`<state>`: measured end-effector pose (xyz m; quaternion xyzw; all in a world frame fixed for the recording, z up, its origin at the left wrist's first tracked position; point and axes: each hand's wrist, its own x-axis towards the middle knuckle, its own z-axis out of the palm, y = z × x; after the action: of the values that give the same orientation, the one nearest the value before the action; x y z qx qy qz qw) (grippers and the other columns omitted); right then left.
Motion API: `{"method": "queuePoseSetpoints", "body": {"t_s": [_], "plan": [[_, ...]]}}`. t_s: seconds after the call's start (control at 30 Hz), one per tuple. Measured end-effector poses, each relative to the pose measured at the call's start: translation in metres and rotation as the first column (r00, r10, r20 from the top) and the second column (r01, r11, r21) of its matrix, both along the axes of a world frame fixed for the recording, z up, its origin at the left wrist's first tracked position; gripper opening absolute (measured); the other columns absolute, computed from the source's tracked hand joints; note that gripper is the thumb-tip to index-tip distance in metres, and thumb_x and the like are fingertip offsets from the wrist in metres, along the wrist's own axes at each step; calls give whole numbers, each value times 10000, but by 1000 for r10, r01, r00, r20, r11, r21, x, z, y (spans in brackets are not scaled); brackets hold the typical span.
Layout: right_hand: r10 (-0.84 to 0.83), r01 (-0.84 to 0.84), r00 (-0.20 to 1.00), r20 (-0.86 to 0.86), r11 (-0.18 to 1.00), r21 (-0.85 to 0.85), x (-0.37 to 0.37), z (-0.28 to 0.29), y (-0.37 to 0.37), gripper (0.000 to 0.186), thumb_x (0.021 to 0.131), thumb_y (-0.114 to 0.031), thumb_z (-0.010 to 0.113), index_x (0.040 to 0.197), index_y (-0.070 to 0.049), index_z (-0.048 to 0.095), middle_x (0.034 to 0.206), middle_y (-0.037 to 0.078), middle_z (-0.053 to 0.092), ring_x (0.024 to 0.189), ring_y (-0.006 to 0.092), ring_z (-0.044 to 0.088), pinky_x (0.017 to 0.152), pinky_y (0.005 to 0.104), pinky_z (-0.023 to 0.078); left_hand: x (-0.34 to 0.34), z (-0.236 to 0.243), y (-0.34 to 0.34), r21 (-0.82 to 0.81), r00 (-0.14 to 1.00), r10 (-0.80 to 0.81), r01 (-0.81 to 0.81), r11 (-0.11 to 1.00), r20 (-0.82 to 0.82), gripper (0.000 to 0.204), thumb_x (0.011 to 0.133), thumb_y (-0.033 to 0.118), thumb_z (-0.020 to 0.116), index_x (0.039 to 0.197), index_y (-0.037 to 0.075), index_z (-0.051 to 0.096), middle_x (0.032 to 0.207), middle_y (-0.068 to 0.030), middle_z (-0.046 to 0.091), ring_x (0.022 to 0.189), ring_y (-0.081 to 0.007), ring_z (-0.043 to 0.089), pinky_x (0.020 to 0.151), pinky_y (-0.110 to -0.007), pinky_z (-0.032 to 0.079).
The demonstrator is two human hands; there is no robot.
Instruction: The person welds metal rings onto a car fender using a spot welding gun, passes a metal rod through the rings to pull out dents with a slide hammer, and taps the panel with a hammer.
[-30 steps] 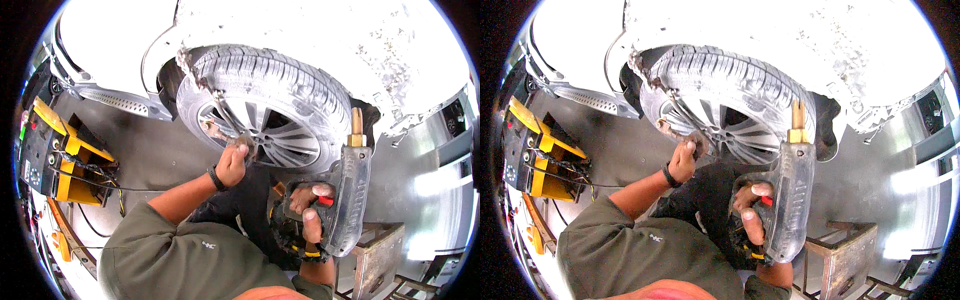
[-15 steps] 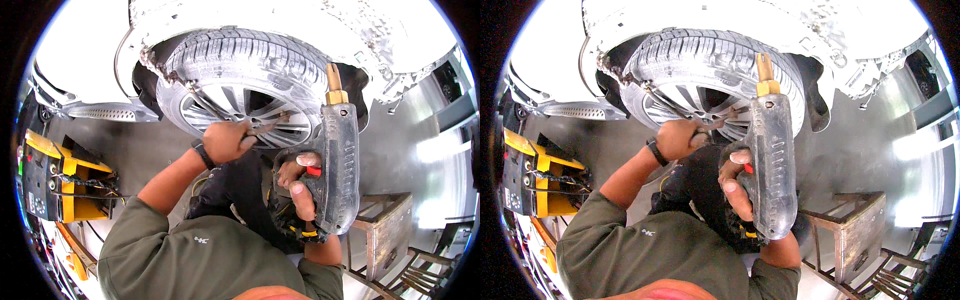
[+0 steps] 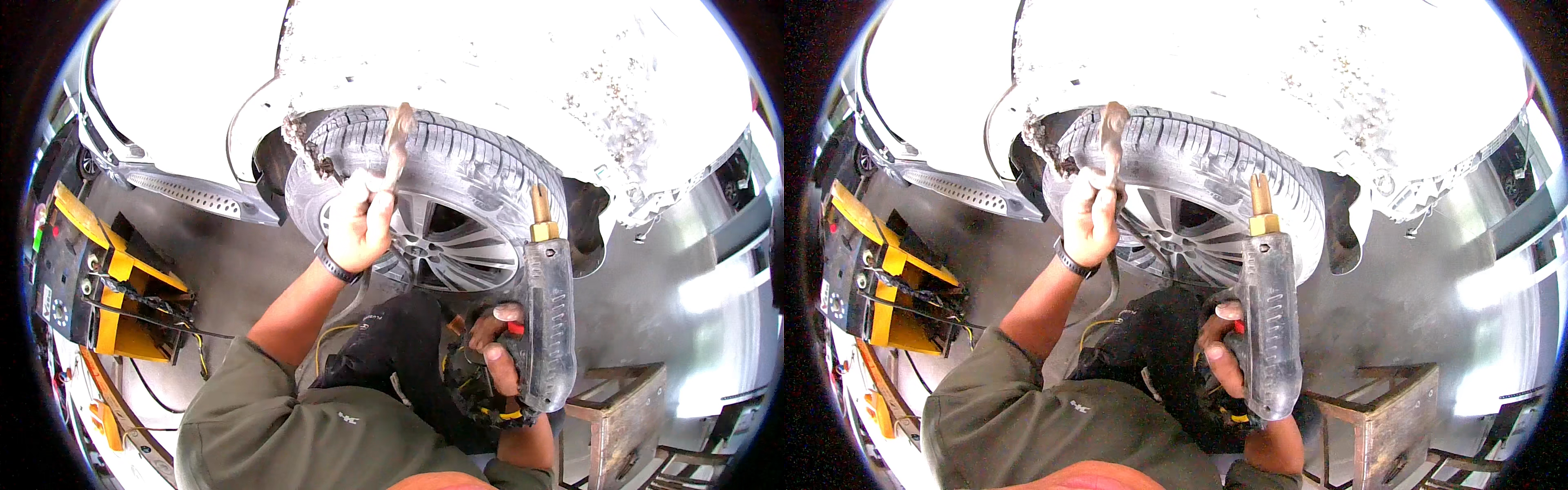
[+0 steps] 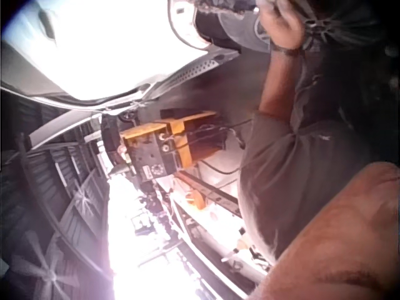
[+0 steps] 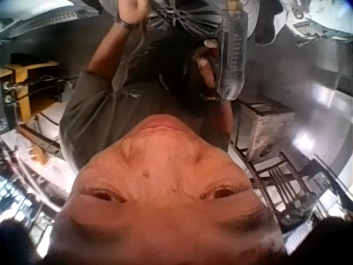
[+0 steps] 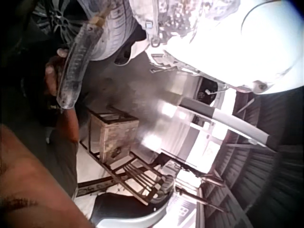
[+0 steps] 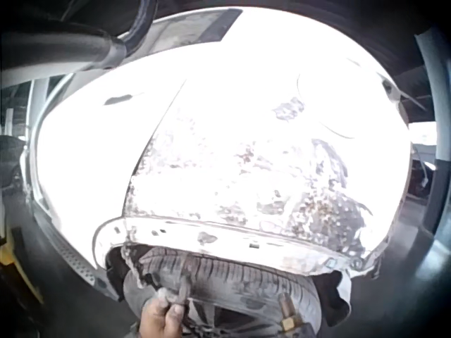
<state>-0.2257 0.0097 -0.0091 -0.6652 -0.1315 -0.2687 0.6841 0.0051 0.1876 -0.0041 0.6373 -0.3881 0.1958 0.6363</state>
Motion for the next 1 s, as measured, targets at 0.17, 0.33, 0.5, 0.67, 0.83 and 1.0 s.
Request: {"method": "queuePoseSetpoints", "body": {"t_s": [0.17,0.33,0.5,0.67,0.83,1.0], "plan": [[-36,39,999,39,997,-72,13,9,-1,406,917,-21,645,1300,-50,514,830,58,608,740,155,586,694,317,482,17,23,-17,-34,999,28,-27,999,26,95,1019,89,508,961,47,569,819,25,527,717,-48,442,656,-226,394],[9,-8,998,65,1000,-13,30,28,3,404,904,-11,670,1285,-11,534,842,57,623,748,137,587,706,296,474,24,24,-21,-21,999,32,-32,999,0,167,1027,99,488,941,41,618,803,27,517,723,-53,439,656,-229,381],[160,-166,981,108,985,50,71,37,4,347,886,14,679,1213,48,566,1083,143,639,729,175,644,661,320,533,30,22,-21,-25,998,-39,38,999,-43,196,1031,94,462,948,31,628,817,11,544,737,-67,443,675,-237,380],[175,-202,976,127,949,242,90,41,11,365,864,49,669,1204,71,538,1120,197,627,699,243,673,611,384,568,30,23,-19,-26,999,-30,29,999,-33,175,1014,101,494,930,26,629,806,2,544,734,-82,461,683,-248,399],[265,-286,956,130,939,191,95,48,8,347,885,6,675,1207,52,552,1052,160,609,674,217,643,595,369,536,30,26,-21,-23,998,58,-57,998,37,172,1000,114,517,937,20,646,813,-22,551,737,-107,495,698,-270,426],[252,-282,956,149,931,230,98,42,8,376,881,7,690,1227,52,549,999,145,633,673,199,630,597,352,523,33,26,-23,16,999,37,-37,999,5,165,995,96,513,945,17,649,828,-36,554,751,-120,503,703,-272,426]]}}
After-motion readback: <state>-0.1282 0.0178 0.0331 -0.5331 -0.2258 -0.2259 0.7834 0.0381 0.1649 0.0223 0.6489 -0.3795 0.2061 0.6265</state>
